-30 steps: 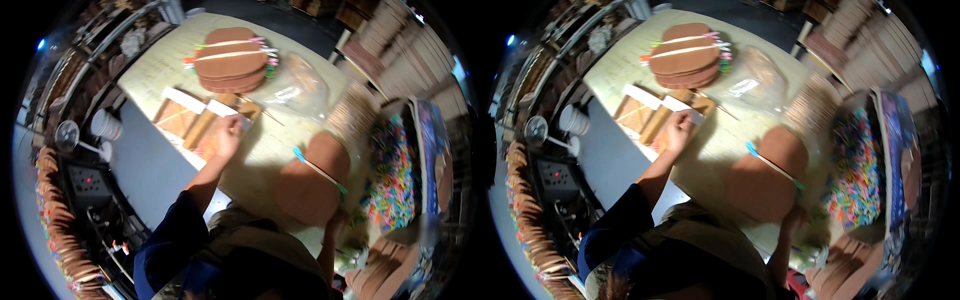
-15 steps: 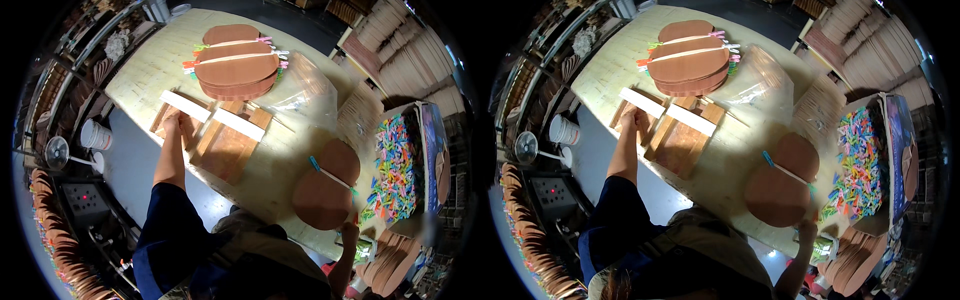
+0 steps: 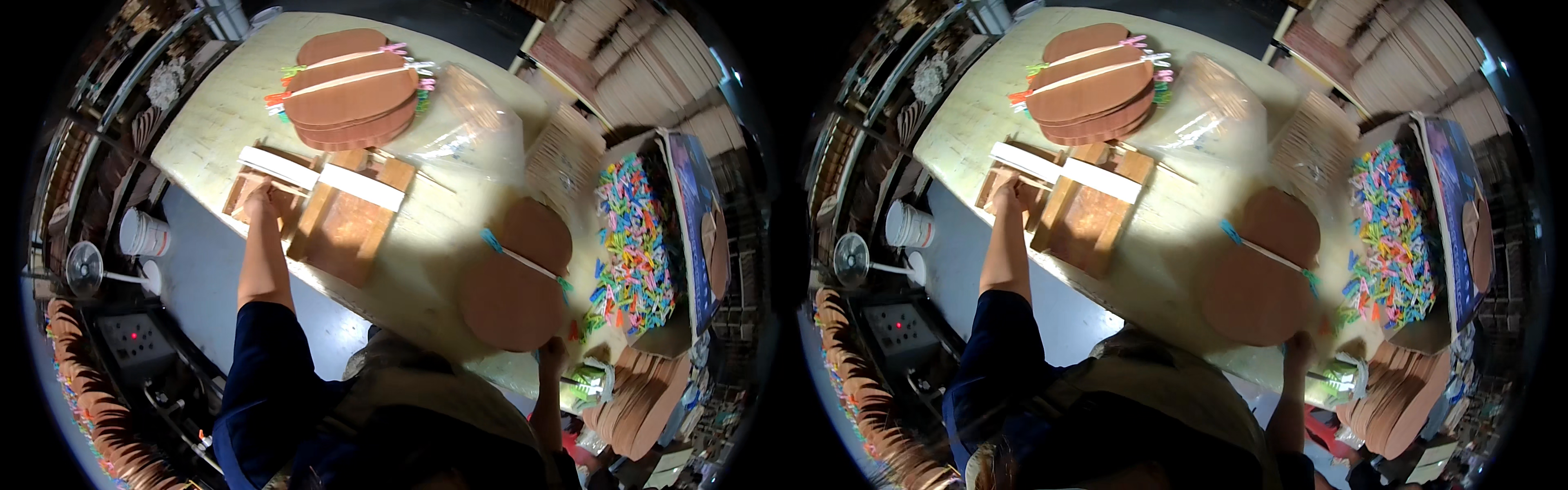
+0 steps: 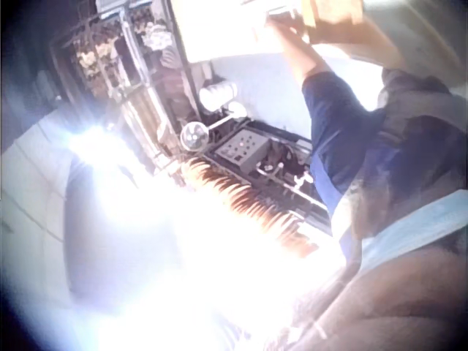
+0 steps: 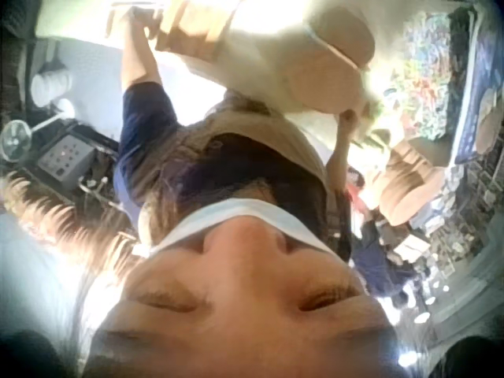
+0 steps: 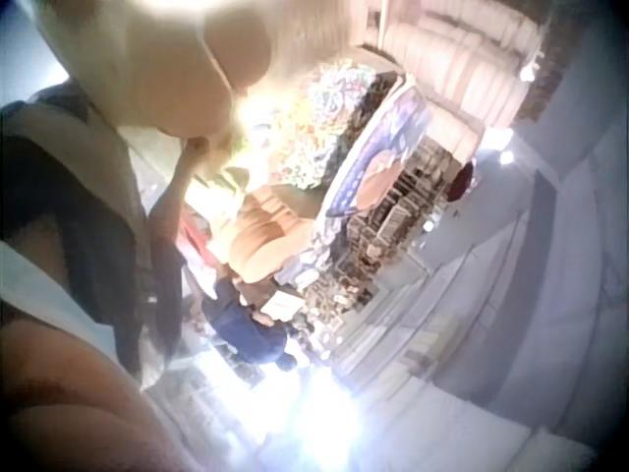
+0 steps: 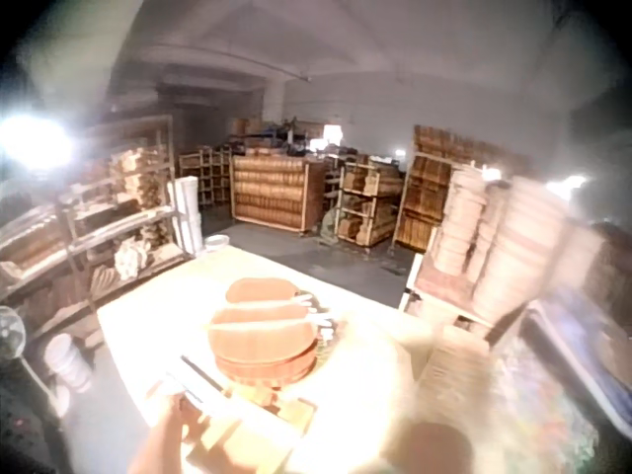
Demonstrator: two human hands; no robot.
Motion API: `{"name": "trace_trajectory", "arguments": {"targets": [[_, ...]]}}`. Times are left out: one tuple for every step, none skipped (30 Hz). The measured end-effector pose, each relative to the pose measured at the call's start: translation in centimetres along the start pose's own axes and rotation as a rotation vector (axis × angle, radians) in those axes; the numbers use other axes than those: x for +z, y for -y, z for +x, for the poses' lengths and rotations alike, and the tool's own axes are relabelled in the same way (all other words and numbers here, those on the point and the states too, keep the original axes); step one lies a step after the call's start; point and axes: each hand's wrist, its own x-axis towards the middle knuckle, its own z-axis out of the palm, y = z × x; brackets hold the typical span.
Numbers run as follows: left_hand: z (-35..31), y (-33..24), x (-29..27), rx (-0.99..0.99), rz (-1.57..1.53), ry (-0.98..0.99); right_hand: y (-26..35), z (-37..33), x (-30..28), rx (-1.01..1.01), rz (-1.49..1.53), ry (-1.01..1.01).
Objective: The person assembles wooden items by placing thin wooden sticks across circular wooden pieces and securing them with colorful plastic clips. The person handles the items one at a time, picking up sticks and clips from the table and applying them to the wooden circles.
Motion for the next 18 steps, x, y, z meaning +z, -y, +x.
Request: {"name": "trace_trajectory", "arguments": {"targets": [[-0.3,-0.8,-0.6,-0.202,-0.152,0.084,0.2,-0.2,0.1,-0.018,0.015,-0.024],[-1.5,-0.1,-0.4,0.208,-0.082,-0.074,0.5,-0.4,0.0,-0.028,0.017,-0.045],[-2.9,-1.0,-0.7,0.316,-0.224,0.107,0.9,-0.6,0.2,-0.047,0.001,-0.030],[-5.0,-1.3,0.2,0.573,-0.028,-0.060,1.3,-0.8,0.2,-0.035,-0.053,-0.041],[-7.9,-1.4,0.8,0.658,0.017,-0.010,1.6,-1.0,0.0,-0.023,-0.053,0.036],[-11.4,-1.1,1.8,0.796,-0.111,0.278,2.0,-1.2,-0.1,-0.042,-0.107,0.024],[-15.8,0.3,2.5,0.922,0.053,0.417,2.3,-1.3,-0.1,-0.023,-0.097,0.030],[-20.6,2.2,2.7,0.964,0.333,0.462,2.5,-1.5,-0.4,0.034,-0.068,0.096],[-25.3,4.7,3.2,1.109,0.504,0.627,2.5,-1.3,-0.8,0.039,-0.064,0.135],[-30.0,7.6,3.8,0.961,0.494,0.803,2.4,-1.3,-1.2,0.086,-0.020,0.075],[-34.5,10.1,3.1,1.142,0.723,0.975,2.3,-1.0,-1.7,0.109,0.010,0.025],[-37.7,12.2,3.7,1.213,0.818,1.147,2.0,-0.6,-2.1,0.112,0.049,-0.039],[-40.1,13.9,4.2,1.406,0.806,1.254,1.8,0.0,-2.5,0.264,0.356,-0.026],[-42.4,15.7,4.8,1.400,0.734,1.332,1.3,0.5,-2.9,0.400,0.676,-0.032],[-44.0,17.1,5.0,1.297,0.777,1.428,1.0,1.1,-3.2,0.523,1.004,-0.028],[-45.1,18.2,5.4,1.303,0.740,1.445,0.6,1.6,-3.4,0.554,1.175,-0.043],[-46.0,19.3,5.9,1.313,0.699,1.459,0.2,2.1,-3.4,0.567,1.353,-0.046],[-46.4,20.1,6.3,1.330,0.654,1.474,-0.2,2.5,-3.3,0.594,1.521,-0.071]]}}
